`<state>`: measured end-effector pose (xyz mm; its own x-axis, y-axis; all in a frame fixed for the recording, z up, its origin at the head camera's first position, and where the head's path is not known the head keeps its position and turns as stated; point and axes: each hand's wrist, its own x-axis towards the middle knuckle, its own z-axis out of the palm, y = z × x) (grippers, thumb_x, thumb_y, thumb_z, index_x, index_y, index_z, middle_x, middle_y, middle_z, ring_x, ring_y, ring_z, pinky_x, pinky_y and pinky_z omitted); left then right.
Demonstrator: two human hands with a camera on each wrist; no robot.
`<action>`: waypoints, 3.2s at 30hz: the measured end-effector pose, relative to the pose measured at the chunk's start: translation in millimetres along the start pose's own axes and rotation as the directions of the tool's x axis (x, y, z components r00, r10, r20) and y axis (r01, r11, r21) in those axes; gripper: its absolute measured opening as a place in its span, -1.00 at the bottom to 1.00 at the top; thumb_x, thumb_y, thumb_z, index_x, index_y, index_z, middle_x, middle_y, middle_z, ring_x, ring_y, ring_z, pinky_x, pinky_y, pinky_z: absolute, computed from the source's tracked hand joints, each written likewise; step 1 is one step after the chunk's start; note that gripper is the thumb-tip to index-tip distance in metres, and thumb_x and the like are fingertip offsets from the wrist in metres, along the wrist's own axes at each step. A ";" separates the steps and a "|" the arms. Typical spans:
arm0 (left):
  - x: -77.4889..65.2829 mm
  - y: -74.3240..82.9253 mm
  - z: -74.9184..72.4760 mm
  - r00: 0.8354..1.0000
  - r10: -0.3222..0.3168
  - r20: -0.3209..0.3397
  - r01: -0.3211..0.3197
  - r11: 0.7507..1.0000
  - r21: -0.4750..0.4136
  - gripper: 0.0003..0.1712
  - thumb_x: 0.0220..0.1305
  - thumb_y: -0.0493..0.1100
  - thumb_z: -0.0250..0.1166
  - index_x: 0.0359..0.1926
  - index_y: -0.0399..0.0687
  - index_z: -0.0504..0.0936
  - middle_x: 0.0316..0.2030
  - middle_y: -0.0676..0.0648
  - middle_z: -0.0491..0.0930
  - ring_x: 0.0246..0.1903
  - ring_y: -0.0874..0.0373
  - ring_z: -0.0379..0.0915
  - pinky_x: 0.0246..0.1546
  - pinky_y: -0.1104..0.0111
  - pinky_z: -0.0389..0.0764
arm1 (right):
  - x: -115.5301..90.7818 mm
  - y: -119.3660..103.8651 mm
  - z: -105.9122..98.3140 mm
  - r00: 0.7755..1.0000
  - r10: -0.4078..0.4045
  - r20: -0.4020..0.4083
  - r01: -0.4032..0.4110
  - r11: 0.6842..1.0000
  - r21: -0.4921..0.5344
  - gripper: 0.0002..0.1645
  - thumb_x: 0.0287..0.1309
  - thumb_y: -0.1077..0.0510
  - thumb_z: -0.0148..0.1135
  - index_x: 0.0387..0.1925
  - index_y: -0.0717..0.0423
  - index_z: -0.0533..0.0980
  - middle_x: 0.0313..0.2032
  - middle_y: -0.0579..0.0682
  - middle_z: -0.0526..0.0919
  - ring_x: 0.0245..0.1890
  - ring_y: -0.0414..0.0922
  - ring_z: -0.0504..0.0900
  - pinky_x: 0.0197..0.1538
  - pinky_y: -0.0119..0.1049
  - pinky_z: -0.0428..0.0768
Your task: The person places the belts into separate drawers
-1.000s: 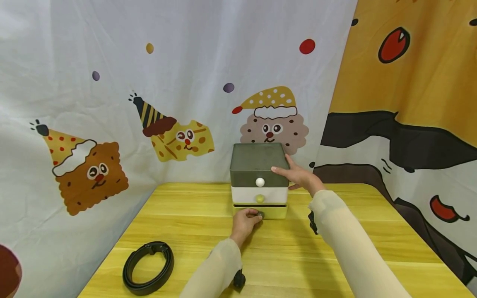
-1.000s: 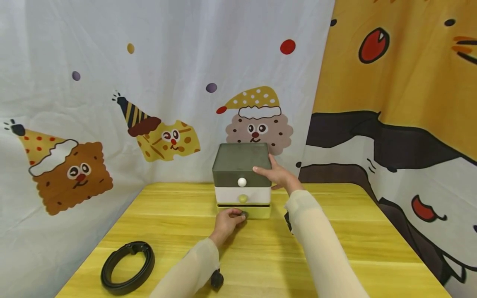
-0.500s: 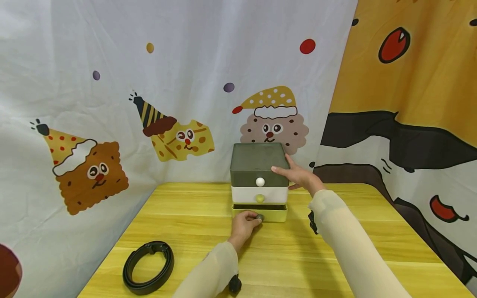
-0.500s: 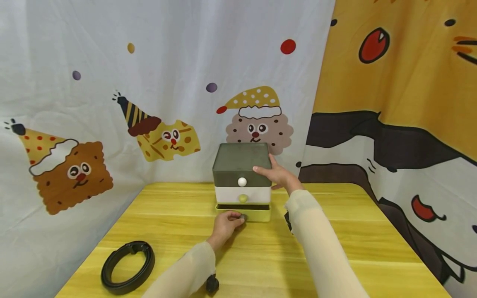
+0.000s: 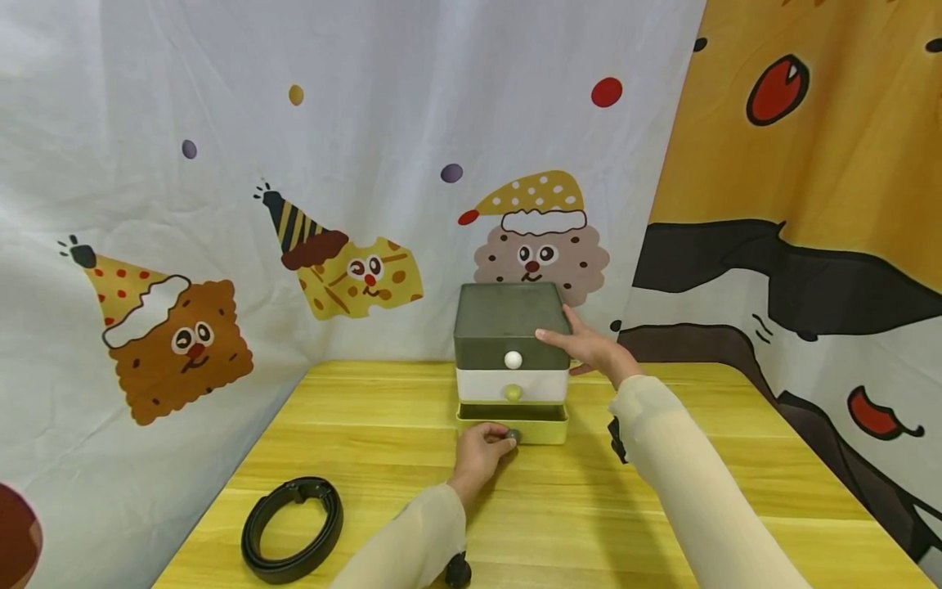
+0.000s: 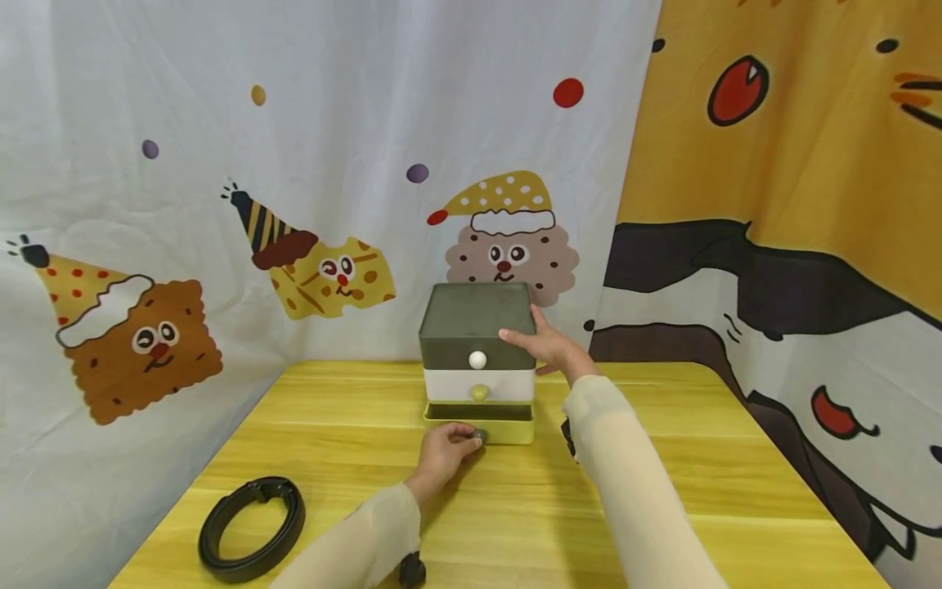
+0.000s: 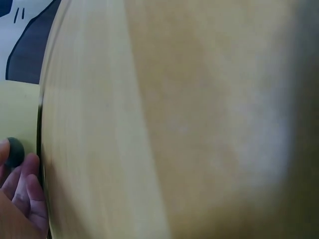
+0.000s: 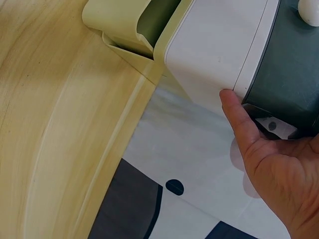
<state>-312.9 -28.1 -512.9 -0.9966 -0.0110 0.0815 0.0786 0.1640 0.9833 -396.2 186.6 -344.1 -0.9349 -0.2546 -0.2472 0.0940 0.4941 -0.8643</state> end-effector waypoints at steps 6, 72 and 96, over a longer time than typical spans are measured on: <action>-4.7 0.5 -0.3 1.000 -0.001 0.002 0.001 1.000 0.009 -0.83 0.11 -0.39 0.45 -0.24 -0.34 0.69 -0.43 -0.09 0.68 -0.46 0.19 0.59 -0.44 0.38 0.65 | 1.4 0.8 -0.5 1.000 0.002 -0.001 -0.002 1.000 -0.008 0.30 0.23 -0.43 0.15 0.50 -0.36 -0.60 0.54 0.16 -0.48 0.49 0.24 -0.09 0.21 0.18 0.43; -43.7 2.9 -9.1 0.996 0.007 0.087 -0.003 0.999 -0.049 -0.80 0.12 -0.43 0.43 -0.20 -0.37 0.67 -0.40 -0.12 0.68 -0.41 0.03 0.64 -0.39 0.29 0.68 | -0.4 -2.2 0.5 1.000 0.016 -0.001 -0.016 1.000 0.000 0.31 0.21 -0.43 0.16 0.49 -0.36 -0.60 0.53 0.16 -0.51 0.50 0.25 -0.12 0.25 0.20 0.38; -57.9 8.0 -11.0 0.997 -0.005 0.082 0.008 0.999 -0.040 -0.80 0.11 -0.42 0.44 -0.20 -0.35 0.67 -0.40 -0.10 0.68 -0.41 0.14 0.61 -0.40 0.33 0.67 | 0.1 -1.0 1.3 1.000 0.006 -0.004 -0.006 1.000 0.021 0.31 0.21 -0.42 0.17 0.49 -0.40 -0.61 0.54 0.17 -0.48 0.50 0.23 -0.12 0.24 0.21 0.39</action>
<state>-254.2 -37.0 -508.0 -0.9956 0.0694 0.0634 0.0717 0.1242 0.9897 -395.9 185.1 -343.9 -0.9356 -0.2485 -0.2506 0.1066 0.4781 -0.8718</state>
